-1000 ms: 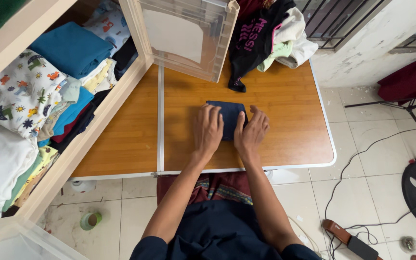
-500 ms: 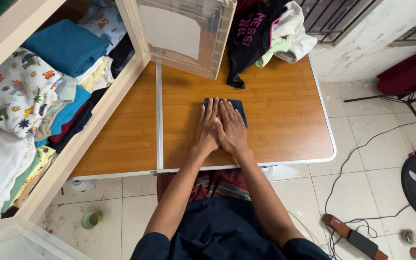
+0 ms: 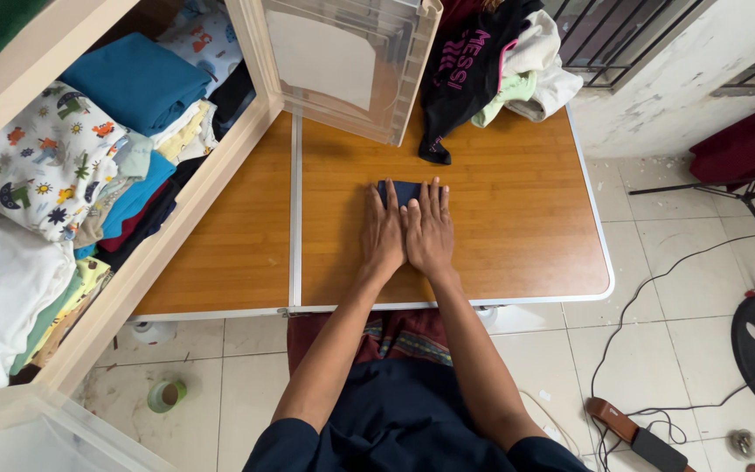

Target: The person picks up a pair of denim trousers and a black shirt from a pile, folds each item on a wooden table, and places them into a shelf compartment.

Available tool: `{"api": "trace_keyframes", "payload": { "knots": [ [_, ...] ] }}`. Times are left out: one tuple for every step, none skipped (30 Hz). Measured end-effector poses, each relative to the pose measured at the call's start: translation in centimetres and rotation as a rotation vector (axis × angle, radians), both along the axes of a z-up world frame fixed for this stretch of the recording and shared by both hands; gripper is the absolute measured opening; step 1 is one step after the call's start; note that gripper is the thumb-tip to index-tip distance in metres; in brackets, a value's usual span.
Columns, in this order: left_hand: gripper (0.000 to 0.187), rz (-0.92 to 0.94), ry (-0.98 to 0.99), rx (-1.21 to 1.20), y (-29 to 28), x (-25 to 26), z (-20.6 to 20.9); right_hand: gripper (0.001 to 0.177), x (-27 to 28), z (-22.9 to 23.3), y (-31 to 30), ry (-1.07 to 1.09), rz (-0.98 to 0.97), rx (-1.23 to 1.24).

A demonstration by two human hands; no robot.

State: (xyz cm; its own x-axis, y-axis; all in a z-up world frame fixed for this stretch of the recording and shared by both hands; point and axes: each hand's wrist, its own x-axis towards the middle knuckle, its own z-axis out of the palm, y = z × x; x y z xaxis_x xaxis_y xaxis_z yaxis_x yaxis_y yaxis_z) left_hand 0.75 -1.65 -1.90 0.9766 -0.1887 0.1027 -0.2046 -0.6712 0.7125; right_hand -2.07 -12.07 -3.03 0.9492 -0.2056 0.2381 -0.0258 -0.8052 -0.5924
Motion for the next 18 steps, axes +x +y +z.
{"api": "trace_keyframes", "payload": {
  "knots": [
    [0.071,0.007,-0.024,0.01,0.0,-0.1,-0.3,0.064,0.1,-0.3,-0.1,0.001,0.0,0.001],
    [0.066,0.015,-0.048,0.021,-0.1,-0.1,-0.5,0.063,0.2,-0.6,-0.3,-0.036,-0.002,0.014],
    [0.066,0.012,-0.049,0.021,-0.2,-0.1,-0.8,0.062,0.4,-0.8,-0.5,-0.075,-0.007,0.025],
    [0.063,0.042,-0.157,0.114,-0.3,-0.1,-0.9,0.062,0.5,-1.0,-0.6,-0.076,-0.009,0.025],
    [0.06,0.071,-0.265,0.206,-0.4,-0.2,-0.8,0.061,0.6,-1.1,-0.8,-0.03,-0.021,0.029],
    [0.06,0.07,-0.265,0.206,-0.5,-0.2,-0.6,0.061,0.7,-1.1,-0.9,0.015,-0.032,0.032],
    [0.06,0.071,-0.148,0.224,-0.6,-0.3,-0.4,0.061,0.8,-1.1,-1.1,0.016,-0.032,0.031],
    [0.06,0.071,-0.031,0.241,-0.7,-0.4,-0.1,0.06,0.9,-1.1,-1.2,-0.031,-0.047,-0.006],
    [0.06,0.071,-0.033,0.239,-0.7,-0.4,0.1,0.06,1.1,-1.0,-1.3,-0.08,-0.062,-0.044],
    [0.063,0.078,-0.047,0.209,-0.6,-0.4,0.1,0.06,1.1,-0.7,-1.4,-0.082,-0.062,-0.045],
    [0.065,0.086,-0.061,0.18,-0.5,-0.4,0.0,0.063,1.1,-0.5,-1.6,-0.018,-0.123,-0.001],
    [0.065,0.088,-0.062,0.18,-0.5,-0.3,-0.2,0.066,1.1,-0.4,-1.6,0.047,-0.183,0.044],
    [0.068,0.144,-0.128,0.148,-0.5,-0.2,-0.4,0.066,1.1,-0.3,-1.6,0.045,-0.181,0.043],
    [0.072,0.199,-0.194,0.115,-0.6,0.0,-0.6,0.07,1.0,-0.4,-1.8,-0.004,-0.204,0.051],
    [0.072,0.2,-0.195,0.114,-0.7,0.2,-0.8,0.075,0.9,-0.6,-2.0,-0.053,-0.227,0.058],
    [0.065,0.241,-0.135,0.069,-0.8,0.5,-0.9,0.075,1.0,-0.9,-2.3,-0.054,-0.226,0.057],
    [0.059,0.28,-0.075,0.026,-0.8,0.6,-1.1,0.079,1.0,-1.3,-2.6,-0.04,-0.246,0.058],
    [0.059,0.28,-0.074,0.026,-0.8,0.8,-1.3,0.084,1.1,-1.8,-2.9,-0.027,-0.266,0.06]
  ]
}}
